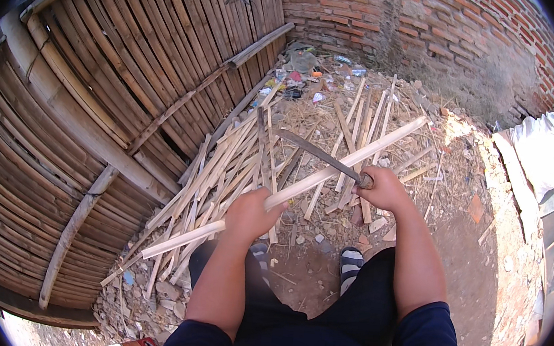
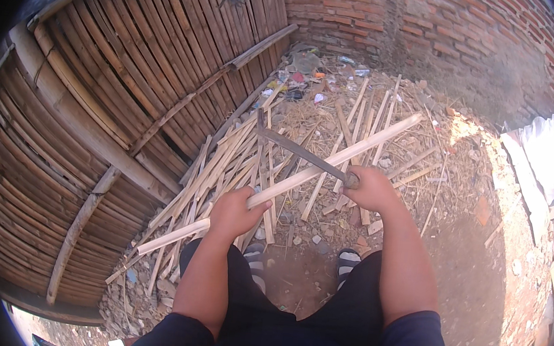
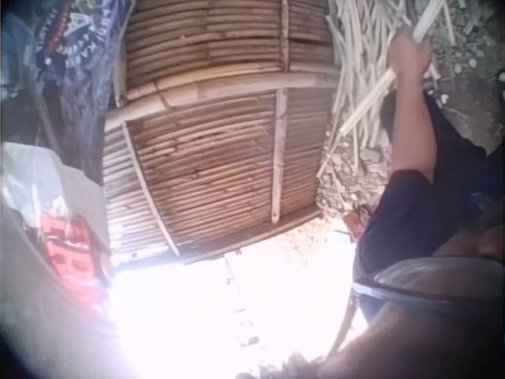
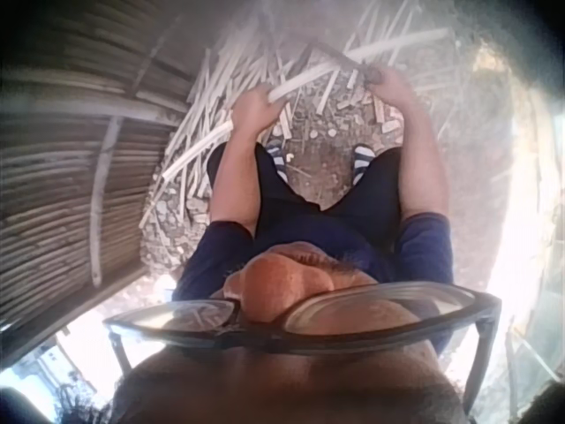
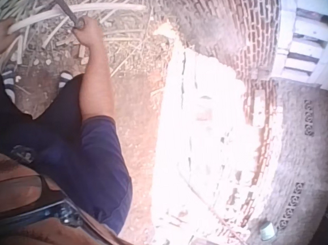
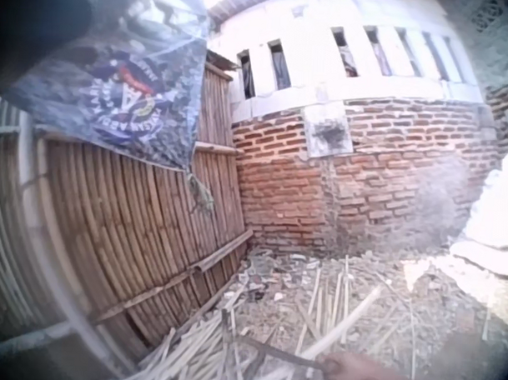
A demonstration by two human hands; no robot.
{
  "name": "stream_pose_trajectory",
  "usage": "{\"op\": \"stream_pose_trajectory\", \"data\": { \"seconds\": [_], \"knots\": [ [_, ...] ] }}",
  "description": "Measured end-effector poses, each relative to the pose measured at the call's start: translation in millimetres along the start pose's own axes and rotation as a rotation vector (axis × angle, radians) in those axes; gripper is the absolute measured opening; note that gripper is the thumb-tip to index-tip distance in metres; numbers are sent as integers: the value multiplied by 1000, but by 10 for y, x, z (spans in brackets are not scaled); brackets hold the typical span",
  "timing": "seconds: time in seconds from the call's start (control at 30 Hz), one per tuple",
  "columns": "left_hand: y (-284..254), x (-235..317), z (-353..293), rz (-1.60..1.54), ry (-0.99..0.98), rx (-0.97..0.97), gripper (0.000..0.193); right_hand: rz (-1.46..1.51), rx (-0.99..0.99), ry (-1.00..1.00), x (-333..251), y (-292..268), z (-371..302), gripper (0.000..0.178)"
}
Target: The person whittles a long strip of wood using a large knife by hand.
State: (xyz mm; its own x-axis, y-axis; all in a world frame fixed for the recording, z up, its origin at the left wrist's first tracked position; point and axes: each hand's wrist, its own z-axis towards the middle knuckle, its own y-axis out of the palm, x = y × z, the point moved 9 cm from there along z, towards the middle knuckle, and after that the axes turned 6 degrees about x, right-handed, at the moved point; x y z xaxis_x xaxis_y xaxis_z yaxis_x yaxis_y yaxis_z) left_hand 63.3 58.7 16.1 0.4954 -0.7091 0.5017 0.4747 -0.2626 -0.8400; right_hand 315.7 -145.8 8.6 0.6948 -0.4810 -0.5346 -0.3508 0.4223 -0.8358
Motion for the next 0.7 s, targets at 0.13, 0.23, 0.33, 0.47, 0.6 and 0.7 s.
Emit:
{"op": "stream_pose_trajectory", "data": {
  "seconds": [0.13, 0.23, 0.33, 0.47, 0.6, 0.7],
  "knots": [
    [-29, -1, 0, 11, -39, -22, 47, 52, 79, 66, 123, -124, -29, 47],
    [-31, -7, 2, 16, -26, -18, 47, 55, 65, 48, 155, -59, 6, 47],
    [-28, -15, 7, 31, -29, -26, 47, 25, 31, 10, 96, 8, 29, 48],
    [7, -17, 0, 41, -30, -43, 48, -17, -24, -15, -49, 112, 23, 48],
    [30, -31, 6, 51, -33, -50, 48, -7, -59, -35, -156, 152, 5, 49],
    [18, -4, 0, 25, -24, -45, 48, -10, -88, 8, -180, 72, -22, 50]
  ]
}}
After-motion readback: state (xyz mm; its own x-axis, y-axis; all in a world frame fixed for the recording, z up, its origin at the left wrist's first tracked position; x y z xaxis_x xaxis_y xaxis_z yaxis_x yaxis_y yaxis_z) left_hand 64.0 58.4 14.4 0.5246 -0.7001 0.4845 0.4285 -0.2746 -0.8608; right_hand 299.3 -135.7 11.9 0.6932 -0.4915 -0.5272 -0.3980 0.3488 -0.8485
